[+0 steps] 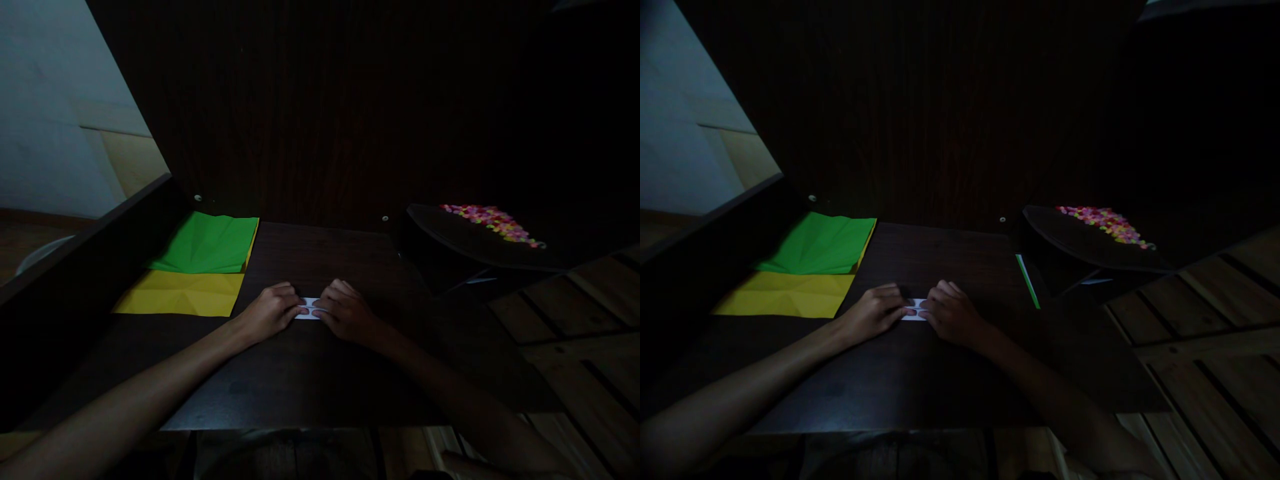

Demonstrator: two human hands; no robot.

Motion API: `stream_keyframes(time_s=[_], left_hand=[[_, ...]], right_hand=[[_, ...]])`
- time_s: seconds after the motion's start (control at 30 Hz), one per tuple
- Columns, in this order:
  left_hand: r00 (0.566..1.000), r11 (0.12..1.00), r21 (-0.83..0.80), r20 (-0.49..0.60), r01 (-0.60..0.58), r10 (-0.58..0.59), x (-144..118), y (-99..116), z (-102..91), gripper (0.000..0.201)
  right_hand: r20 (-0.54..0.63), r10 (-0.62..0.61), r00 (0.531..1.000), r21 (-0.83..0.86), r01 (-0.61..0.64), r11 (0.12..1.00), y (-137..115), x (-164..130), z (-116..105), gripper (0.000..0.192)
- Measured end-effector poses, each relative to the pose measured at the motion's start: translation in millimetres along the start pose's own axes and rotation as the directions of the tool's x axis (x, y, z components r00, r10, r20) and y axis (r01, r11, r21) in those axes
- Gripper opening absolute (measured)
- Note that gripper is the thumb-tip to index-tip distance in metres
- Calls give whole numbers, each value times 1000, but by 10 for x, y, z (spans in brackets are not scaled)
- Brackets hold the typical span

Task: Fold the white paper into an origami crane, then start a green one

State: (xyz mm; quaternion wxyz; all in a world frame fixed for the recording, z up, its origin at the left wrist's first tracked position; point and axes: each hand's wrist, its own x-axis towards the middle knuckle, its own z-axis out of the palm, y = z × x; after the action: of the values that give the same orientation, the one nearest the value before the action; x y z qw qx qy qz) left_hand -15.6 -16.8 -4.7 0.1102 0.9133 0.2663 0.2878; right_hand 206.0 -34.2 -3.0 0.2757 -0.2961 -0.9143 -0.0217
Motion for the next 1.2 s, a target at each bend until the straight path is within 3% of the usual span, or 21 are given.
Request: stream_keyframes(time_s=[0.37, 0.87, 1.07, 1.2], left_hand=[[998, 996, -86, 59, -4, 9, -3, -20, -42, 26], [988, 996, -36, 125, -85, 89, -48, -110, -194, 25], [967, 958, 192, 178, -214, 180, -95, -108, -243, 29], [949, 902, 313, 199, -297, 243, -119, -90, -228, 30]], right_hand=[[18, -24, 1000, -234, 28, 972, -28, 4, 60, 24], [73, 28, 997, -109, -20, 994, 99, -119, 79, 22], [89, 21, 996, -184, -4, 983, 65, -89, 19, 20], [121, 15, 993, -149, 3, 989, 31, -21, 5, 16]])
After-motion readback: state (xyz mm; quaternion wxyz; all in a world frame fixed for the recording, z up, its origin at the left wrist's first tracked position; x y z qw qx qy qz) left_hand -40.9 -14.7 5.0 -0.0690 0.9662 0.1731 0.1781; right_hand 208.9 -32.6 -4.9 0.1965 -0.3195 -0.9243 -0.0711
